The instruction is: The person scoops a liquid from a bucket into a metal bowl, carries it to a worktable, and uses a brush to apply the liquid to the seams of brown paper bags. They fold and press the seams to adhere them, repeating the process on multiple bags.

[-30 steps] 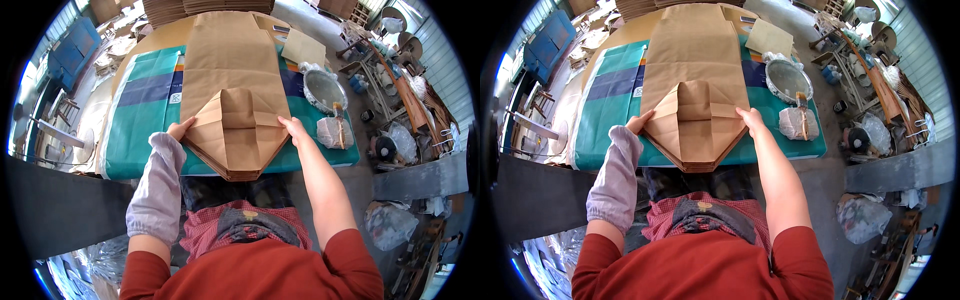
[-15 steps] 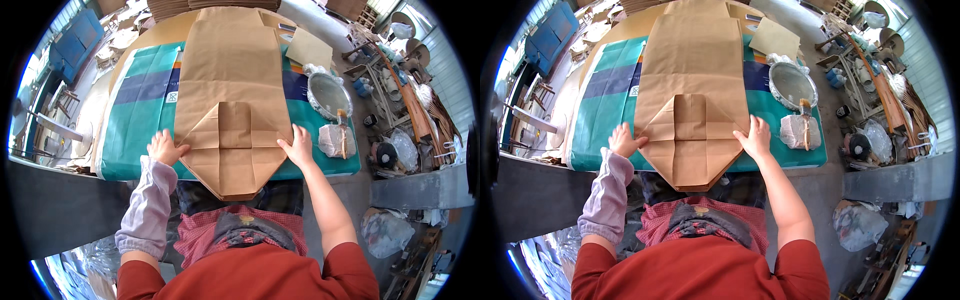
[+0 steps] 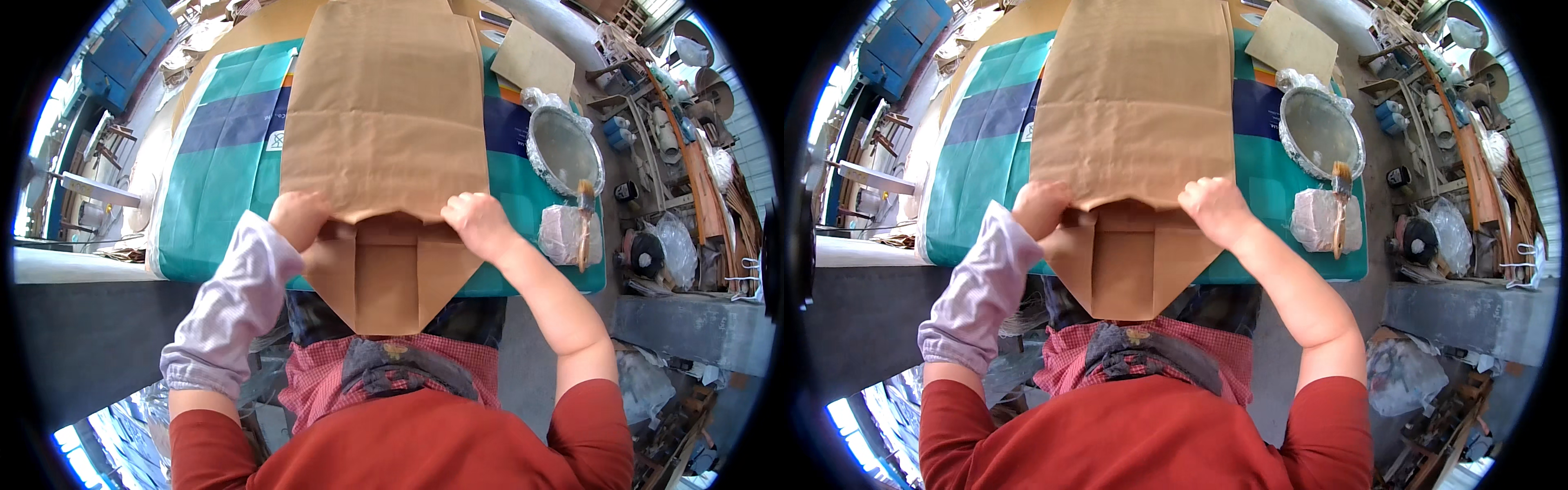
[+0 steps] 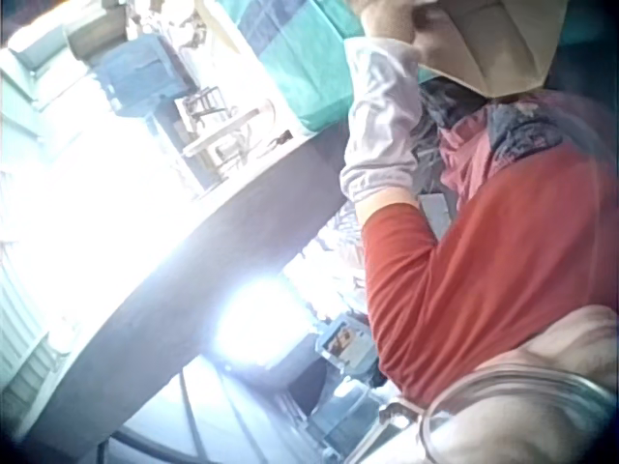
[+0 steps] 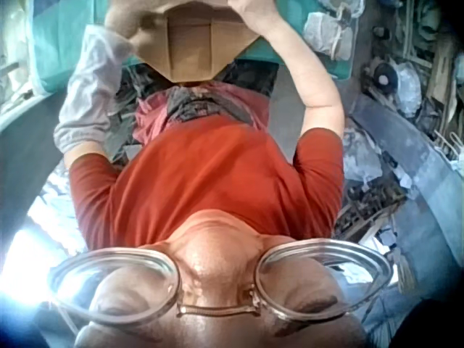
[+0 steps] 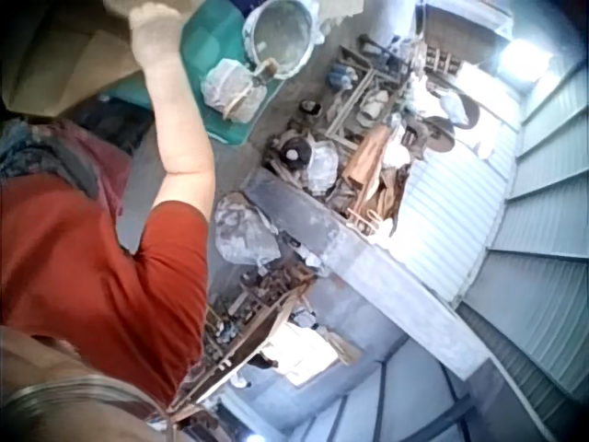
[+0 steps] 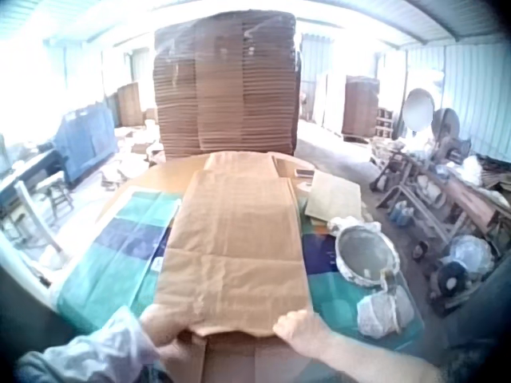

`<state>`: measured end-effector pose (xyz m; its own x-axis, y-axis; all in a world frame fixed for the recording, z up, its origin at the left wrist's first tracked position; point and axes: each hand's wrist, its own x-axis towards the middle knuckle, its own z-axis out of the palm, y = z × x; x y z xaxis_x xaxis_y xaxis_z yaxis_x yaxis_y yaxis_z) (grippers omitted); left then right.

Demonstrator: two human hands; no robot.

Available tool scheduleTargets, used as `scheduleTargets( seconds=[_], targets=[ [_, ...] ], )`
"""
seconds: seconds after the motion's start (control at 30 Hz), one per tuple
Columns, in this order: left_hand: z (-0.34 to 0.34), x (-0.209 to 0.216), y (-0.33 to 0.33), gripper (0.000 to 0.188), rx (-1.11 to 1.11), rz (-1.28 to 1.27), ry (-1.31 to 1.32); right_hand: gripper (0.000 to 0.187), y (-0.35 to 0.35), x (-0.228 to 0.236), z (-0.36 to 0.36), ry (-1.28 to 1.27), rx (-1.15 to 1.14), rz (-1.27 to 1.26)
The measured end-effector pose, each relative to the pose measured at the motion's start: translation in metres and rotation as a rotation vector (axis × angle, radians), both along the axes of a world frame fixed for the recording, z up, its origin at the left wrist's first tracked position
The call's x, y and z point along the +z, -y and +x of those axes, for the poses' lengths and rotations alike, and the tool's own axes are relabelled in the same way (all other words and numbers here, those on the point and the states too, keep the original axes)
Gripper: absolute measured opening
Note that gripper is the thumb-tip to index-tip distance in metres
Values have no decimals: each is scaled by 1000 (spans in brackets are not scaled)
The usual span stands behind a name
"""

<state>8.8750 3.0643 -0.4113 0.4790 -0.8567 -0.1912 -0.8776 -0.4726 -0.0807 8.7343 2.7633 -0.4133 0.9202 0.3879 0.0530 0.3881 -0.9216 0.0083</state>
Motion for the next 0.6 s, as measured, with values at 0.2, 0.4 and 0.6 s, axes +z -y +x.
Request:
scheduleTargets(
  seconds=[0.2, 0.4, 0.6],
  targets=[
    [-90, -7, 29, 72, 147, -156, -110, 61, -64, -12, -28, 78, -44, 146],
    [-90, -29, -3, 102, 318, -343, -126, 97, -73, -38, -54, -13, -314, 281],
    [-66, -25, -16, 103, 209, -443, -472, 77, -43, -24, -48, -79, -299, 607]
  ],
)
